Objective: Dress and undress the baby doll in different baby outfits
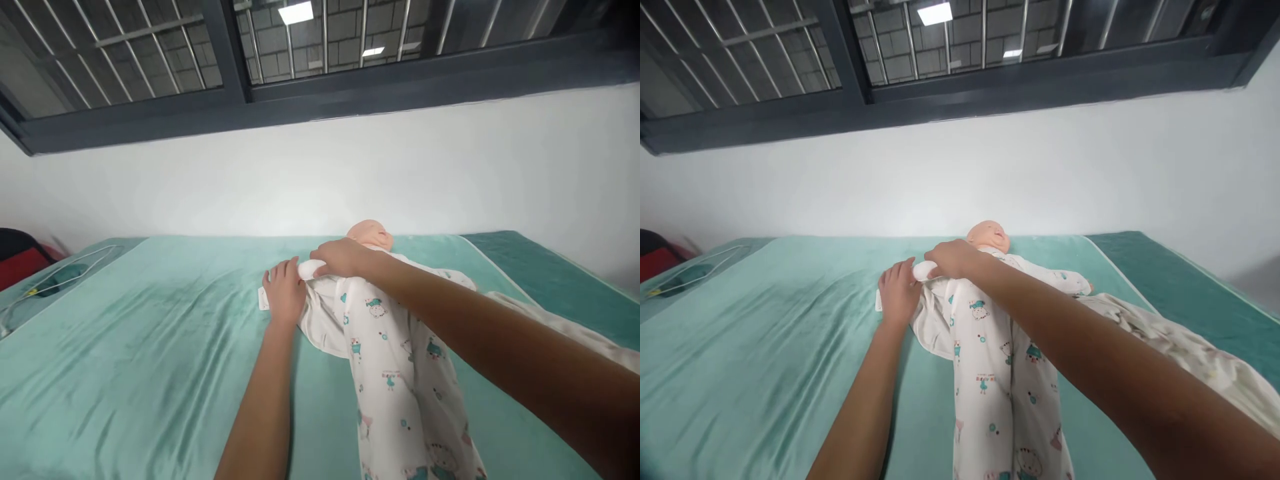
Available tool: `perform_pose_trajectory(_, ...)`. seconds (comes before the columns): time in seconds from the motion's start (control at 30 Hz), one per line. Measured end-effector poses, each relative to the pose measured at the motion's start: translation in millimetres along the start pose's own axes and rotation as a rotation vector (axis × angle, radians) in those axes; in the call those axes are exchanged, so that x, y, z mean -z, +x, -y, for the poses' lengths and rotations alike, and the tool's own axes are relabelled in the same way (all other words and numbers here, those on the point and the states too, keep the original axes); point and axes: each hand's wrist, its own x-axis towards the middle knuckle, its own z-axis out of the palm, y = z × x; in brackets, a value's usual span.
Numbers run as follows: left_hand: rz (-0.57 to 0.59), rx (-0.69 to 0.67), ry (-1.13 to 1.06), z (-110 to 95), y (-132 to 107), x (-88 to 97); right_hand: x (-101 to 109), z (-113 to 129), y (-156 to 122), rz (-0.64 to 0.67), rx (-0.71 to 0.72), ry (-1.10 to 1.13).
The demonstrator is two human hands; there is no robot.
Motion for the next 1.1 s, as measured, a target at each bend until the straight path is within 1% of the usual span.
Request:
perform_pose_trajectory(0.03, 0.02, -0.049, 0.047, -2, 1, -0.4, -2, 4, 5, 0.005, 0.005, 0.002)
perform_pose_trajectory(0.1, 0.089, -0.083, 0.106, -4, 3, -3.9, -5, 10, 14, 0.033, 0.009, 0.008)
perform_pose_trajectory(0.2, 0.177, -0.032, 0.163, -2, 9, -11.3, -8, 16, 22, 0.078, 0.009, 0.011)
perform_pose_trajectory(0.3, 0.203, -0.01, 0.198, 3, 11, -14.3, -12, 12, 22, 0.03, 0.004, 0.065)
perform_pose_trajectory(0.4, 0.197, 0.014, 0.225, 9, 13, -12.8, -13, -2, 8, -0.046, 0.004, 0.205)
perform_pose_trajectory(0.5, 0.175, 0.066, 0.232, 16, 15, -12.4, -17, -22, -22, -0.138, -0.03, 0.384)
perform_pose_trajectory(0.57, 0.173, 0.097, 0.216, 19, 16, -13.9, -26, -37, -48, -0.245, -0.116, 0.506)
perform_pose_trajectory(0.6, 0.178, 0.112, 0.202, 20, 16, -14.8, -35, -45, -61, -0.304, -0.175, 0.559)
perform_pose_trajectory(0.67, 0.186, 0.134, 0.162, 19, 15, -16.6, -59, -59, -84, -0.416, -0.331, 0.629)
perform_pose_trajectory(0.7, 0.184, 0.137, 0.135, 18, 13, -17.1, -73, -65, -94, -0.45, -0.385, 0.621)
perform_pose_trajectory(0.77, 0.165, 0.117, 0.073, 13, 9, -17.3, -99, -76, -107, -0.511, -0.451, 0.501)
perform_pose_trajectory(0.83, 0.14, 0.083, 0.004, 9, 2, -15.4, -118, -84, -114, -0.576, -0.494, 0.372)
perform_pose_trajectory(0.9, 0.11, 0.096, -0.069, 5, -3, -10.3, -126, -88, -119, -0.65, -0.591, 0.329)
perform_pose_trajectory(1.0, 0.06, 0.225, -0.194, -9, -6, 4.4, -124, -92, -123, -0.712, -0.772, 0.386)
perform_pose_trajectory(1.03, 0.044, 0.255, -0.24, -18, -5, 10.4, -122, -93, -124, -0.709, -0.805, 0.404)
perform_pose_trajectory(1.07, 0.036, 0.254, -0.287, -29, -3, 16.5, -120, -93, -124, -0.698, -0.823, 0.414)
perform_pose_trajectory(1.1, 0.041, 0.212, -0.331, -44, -1, 22.0, -118, -94, -124, -0.683, -0.833, 0.416)
